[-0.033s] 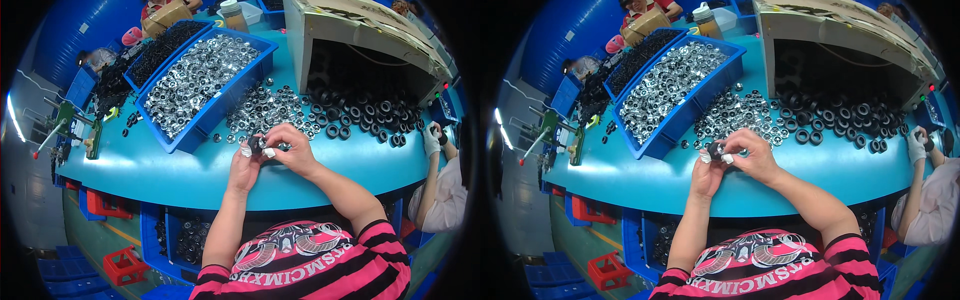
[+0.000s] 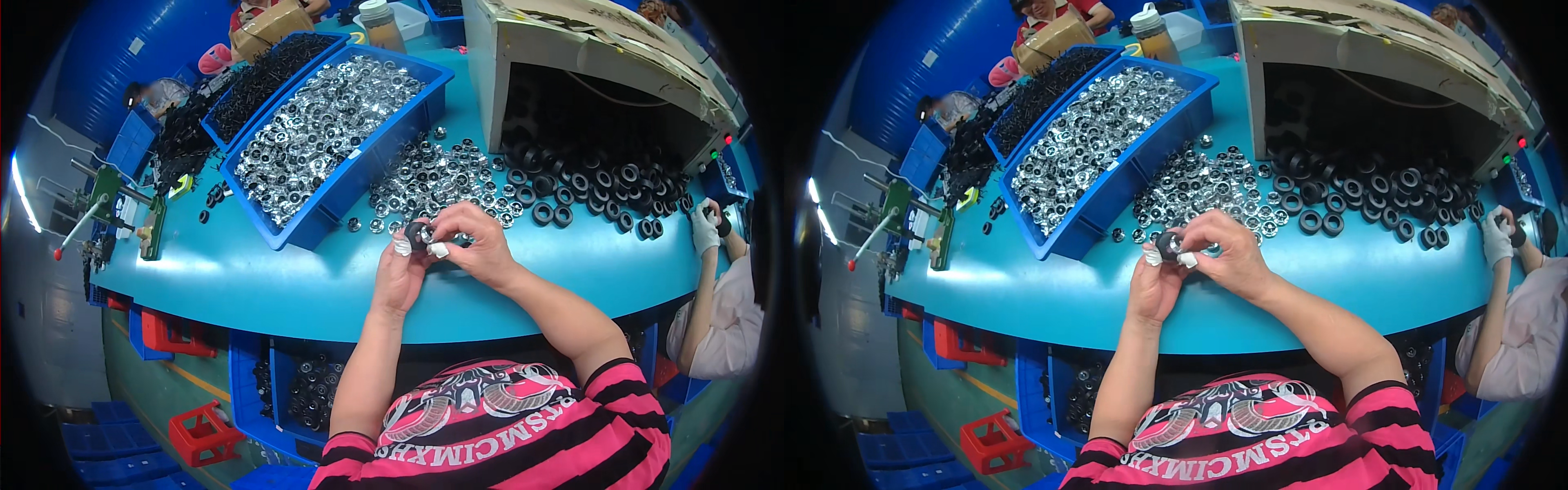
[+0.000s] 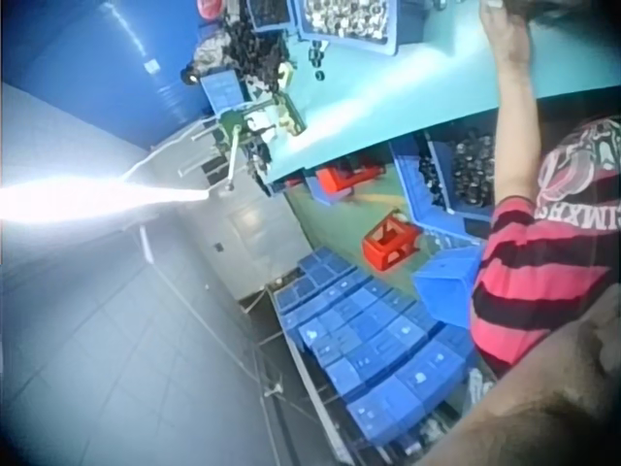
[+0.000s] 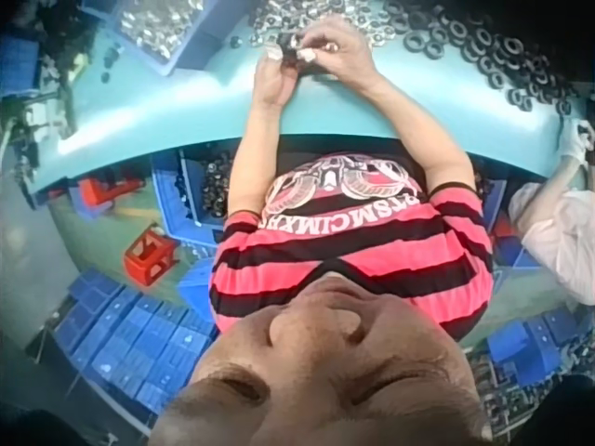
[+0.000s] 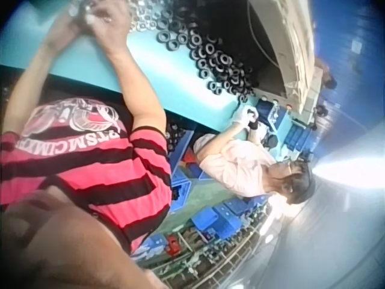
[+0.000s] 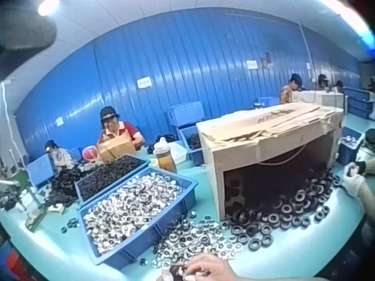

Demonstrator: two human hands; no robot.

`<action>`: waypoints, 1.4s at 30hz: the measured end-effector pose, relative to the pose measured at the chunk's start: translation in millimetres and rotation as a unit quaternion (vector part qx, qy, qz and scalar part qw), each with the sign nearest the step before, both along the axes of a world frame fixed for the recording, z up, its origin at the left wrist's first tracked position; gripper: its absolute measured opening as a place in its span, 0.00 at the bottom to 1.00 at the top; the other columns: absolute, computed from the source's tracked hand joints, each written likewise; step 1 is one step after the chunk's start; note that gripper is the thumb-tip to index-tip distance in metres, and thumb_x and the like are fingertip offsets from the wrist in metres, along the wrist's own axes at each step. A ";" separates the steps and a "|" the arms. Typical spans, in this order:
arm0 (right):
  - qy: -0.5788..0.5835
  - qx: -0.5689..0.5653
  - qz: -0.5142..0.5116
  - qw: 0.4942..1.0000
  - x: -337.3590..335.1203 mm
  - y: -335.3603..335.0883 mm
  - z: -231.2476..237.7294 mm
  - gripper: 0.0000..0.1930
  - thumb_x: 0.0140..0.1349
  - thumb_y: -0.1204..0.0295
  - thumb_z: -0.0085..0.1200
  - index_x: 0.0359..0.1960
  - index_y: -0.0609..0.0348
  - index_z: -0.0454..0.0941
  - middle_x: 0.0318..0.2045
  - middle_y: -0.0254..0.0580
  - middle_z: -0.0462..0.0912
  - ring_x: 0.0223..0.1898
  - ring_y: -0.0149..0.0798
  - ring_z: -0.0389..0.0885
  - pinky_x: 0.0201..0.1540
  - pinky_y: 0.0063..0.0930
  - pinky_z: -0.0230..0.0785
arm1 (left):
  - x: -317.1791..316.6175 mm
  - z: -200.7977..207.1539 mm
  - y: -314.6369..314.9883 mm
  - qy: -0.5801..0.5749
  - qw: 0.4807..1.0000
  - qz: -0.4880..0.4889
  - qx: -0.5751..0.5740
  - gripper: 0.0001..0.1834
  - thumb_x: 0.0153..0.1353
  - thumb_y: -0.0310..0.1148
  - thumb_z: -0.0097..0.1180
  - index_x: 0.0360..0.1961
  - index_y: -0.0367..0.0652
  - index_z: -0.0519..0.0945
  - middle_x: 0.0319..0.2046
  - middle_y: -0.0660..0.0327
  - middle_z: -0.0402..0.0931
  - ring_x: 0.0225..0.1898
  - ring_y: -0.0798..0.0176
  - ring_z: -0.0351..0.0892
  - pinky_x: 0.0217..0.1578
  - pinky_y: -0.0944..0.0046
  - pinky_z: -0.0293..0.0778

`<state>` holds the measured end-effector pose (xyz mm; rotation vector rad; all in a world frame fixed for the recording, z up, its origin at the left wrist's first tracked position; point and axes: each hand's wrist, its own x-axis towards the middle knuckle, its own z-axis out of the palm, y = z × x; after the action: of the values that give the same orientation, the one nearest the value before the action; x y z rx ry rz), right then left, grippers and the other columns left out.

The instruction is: Assemble small metal components into rubber rings at a factory workbench.

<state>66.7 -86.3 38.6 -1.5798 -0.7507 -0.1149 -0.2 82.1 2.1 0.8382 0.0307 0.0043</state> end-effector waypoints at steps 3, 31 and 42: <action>-0.044 -0.051 -0.017 0.998 -0.5 -0.2 1.3 0.10 0.48 0.77 0.70 0.33 0.52 0.87 0.40 0.35 0.84 0.44 0.39 0.82 0.47 0.31 0.75 | -0.8 -1.6 0.8 0.003 1.000 -0.009 0.009 0.27 0.75 0.51 0.49 0.64 0.42 0.73 0.55 0.59 0.78 0.53 0.61 0.80 0.56 0.54 0.77; 0.057 -0.034 0.018 0.998 1.8 -4.5 4.0 0.16 0.54 0.81 0.61 0.46 0.60 0.80 0.42 0.39 0.80 0.32 0.29 0.80 0.35 0.23 0.74 | -3.2 5.7 2.6 0.002 0.999 0.044 0.015 0.20 0.72 0.38 0.58 0.58 0.35 0.75 0.46 0.56 0.80 0.42 0.64 0.80 0.47 0.59 0.81; 0.219 -0.048 0.075 0.972 2.2 0.6 -17.1 0.17 0.59 0.78 0.59 0.51 0.61 0.82 0.41 0.36 0.84 0.31 0.23 0.79 0.36 0.21 0.75 | -0.4 3.4 2.5 0.024 0.997 0.049 0.052 0.18 0.73 0.39 0.57 0.54 0.35 0.77 0.47 0.52 0.82 0.41 0.63 0.82 0.42 0.62 0.81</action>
<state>68.9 -85.7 21.5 -1.5594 -0.5280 0.3773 -0.6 84.6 5.5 0.9395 0.1183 0.0780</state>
